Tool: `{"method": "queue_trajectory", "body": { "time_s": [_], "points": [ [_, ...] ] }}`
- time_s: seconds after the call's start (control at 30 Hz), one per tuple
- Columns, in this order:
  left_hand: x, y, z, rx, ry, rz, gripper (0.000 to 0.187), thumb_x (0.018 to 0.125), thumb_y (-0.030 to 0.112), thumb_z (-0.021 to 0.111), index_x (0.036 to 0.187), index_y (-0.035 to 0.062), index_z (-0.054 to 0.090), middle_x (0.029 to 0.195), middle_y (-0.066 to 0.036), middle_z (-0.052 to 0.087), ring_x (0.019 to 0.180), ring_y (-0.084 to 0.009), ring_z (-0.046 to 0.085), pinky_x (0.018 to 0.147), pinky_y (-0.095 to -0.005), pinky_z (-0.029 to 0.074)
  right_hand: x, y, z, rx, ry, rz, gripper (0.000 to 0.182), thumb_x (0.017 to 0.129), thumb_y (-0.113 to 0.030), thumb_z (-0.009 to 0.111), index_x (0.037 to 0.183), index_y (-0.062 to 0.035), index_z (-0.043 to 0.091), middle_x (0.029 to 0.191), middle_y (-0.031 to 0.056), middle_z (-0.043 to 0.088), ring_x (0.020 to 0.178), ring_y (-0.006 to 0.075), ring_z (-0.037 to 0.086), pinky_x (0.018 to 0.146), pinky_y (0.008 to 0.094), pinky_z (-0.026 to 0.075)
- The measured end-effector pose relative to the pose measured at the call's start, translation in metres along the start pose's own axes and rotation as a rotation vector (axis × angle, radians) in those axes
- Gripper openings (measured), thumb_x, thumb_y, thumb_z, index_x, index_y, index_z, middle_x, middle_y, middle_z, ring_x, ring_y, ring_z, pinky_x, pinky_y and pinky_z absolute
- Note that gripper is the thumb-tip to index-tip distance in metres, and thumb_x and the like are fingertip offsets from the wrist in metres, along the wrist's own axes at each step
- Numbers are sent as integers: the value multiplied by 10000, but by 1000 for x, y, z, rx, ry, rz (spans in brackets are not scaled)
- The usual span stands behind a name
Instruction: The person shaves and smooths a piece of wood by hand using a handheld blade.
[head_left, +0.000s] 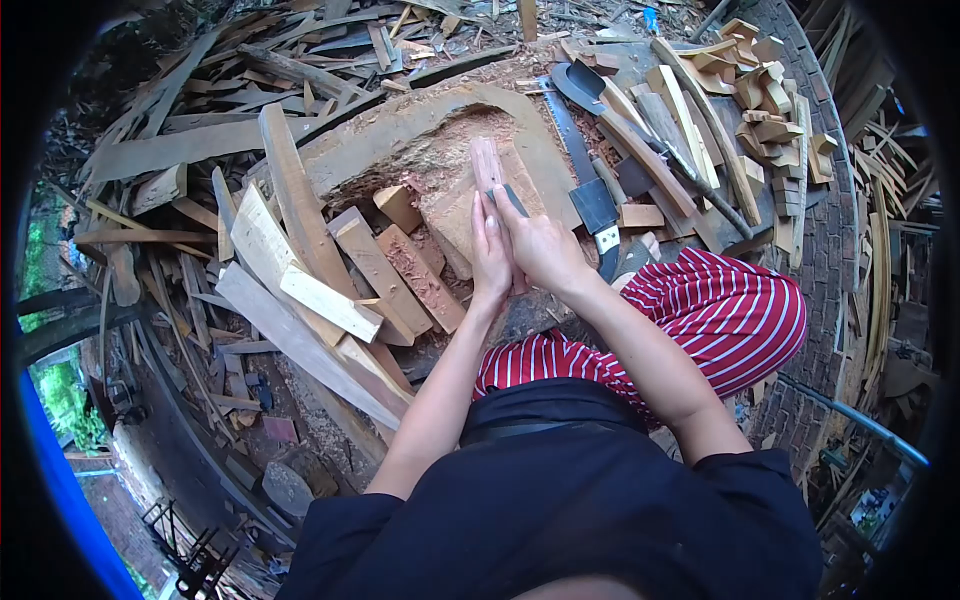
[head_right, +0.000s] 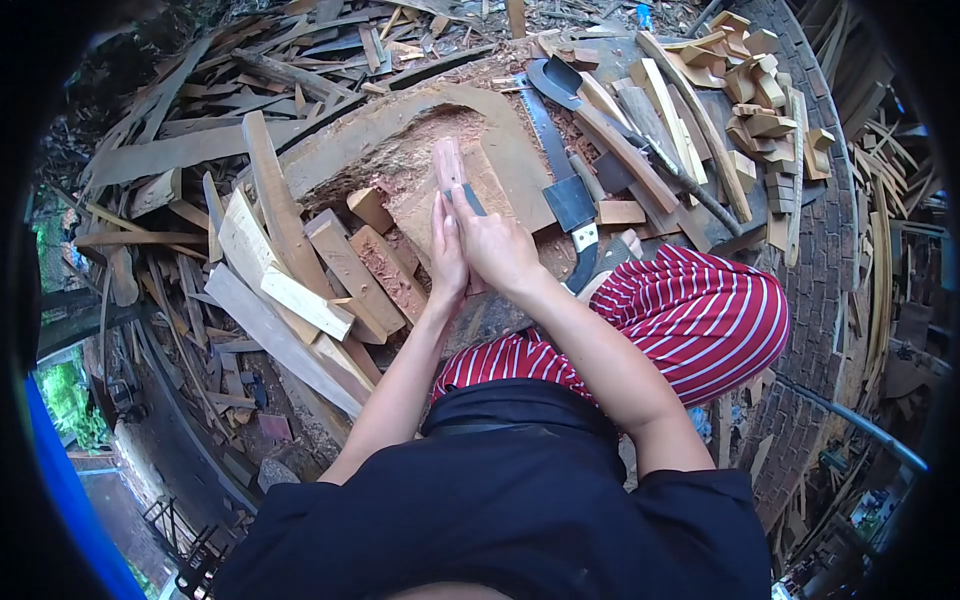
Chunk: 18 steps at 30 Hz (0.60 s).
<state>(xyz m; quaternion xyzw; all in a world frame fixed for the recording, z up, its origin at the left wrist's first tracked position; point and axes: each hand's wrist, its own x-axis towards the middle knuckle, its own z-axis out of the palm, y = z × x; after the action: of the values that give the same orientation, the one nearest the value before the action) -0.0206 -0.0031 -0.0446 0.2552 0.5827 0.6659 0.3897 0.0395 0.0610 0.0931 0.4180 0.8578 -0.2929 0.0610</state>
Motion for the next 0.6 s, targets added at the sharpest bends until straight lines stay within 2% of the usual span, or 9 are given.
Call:
{"method": "queue_trajectory", "body": {
  "time_s": [0.03,0.07,0.13,0.23,0.37,0.4,0.43,0.5,0.6],
  "points": [
    [4,2,2,149,51,202,572,1021,392,253,1494,140,53,911,-143,581,438,-129,470,348,-245,384,-4,2,1,-45,-8,-9,683,875,-175,514,1465,-111,178,775,282,640,751,433,651,671,533,518],
    [-3,4,1,148,44,194,572,1021,392,253,1494,140,53,911,-143,581,438,-129,470,348,-245,384,7,7,5,-42,-11,1,683,875,-175,514,1465,-111,178,775,282,640,751,433,651,671,533,518],
    [-17,72,7,-137,-89,-423,575,1020,413,250,1496,158,53,786,-121,562,439,-142,472,363,-265,408,43,23,14,16,126,-47,689,876,-191,511,1475,-149,173,781,293,637,746,453,644,681,538,517],
    [-13,69,5,-190,-106,-384,572,1020,414,253,1496,169,51,816,-126,573,444,-143,480,368,-263,414,32,13,11,-32,174,-59,718,872,-199,520,1485,-182,147,773,293,637,724,465,640,678,547,515],
    [-10,37,-1,-143,-114,-247,569,1020,399,261,1495,181,35,808,-130,574,437,-148,491,362,-261,416,5,1,8,-30,53,-3,689,876,-195,512,1478,-182,177,803,288,643,729,467,640,678,545,518],
    [-15,72,7,-197,-99,-346,561,1021,389,262,1496,197,32,789,-127,565,432,-150,494,362,-260,423,18,3,4,108,80,-9,632,897,-198,480,1470,-179,216,815,300,638,744,472,638,678,543,519],
    [-19,73,6,-198,-104,-349,561,1021,389,262,1496,197,32,789,-127,565,432,-150,494,362,-260,423,41,11,7,107,82,-4,632,897,-198,480,1470,-179,216,815,300,638,744,472,638,678,543,519],
    [-16,76,3,-205,-94,-490,548,1024,370,252,1496,200,33,770,-118,554,425,-149,489,362,-257,423,84,21,13,36,223,12,626,903,-196,471,1473,-180,211,819,314,631,753,474,637,673,545,520],
    [-15,66,2,-250,-96,-415,544,1023,373,253,1497,207,45,743,-106,527,425,-146,478,355,-265,409,58,12,12,19,168,11,631,897,-190,479,1467,-174,208,842,292,642,797,467,637,685,539,518]
  ]
}}
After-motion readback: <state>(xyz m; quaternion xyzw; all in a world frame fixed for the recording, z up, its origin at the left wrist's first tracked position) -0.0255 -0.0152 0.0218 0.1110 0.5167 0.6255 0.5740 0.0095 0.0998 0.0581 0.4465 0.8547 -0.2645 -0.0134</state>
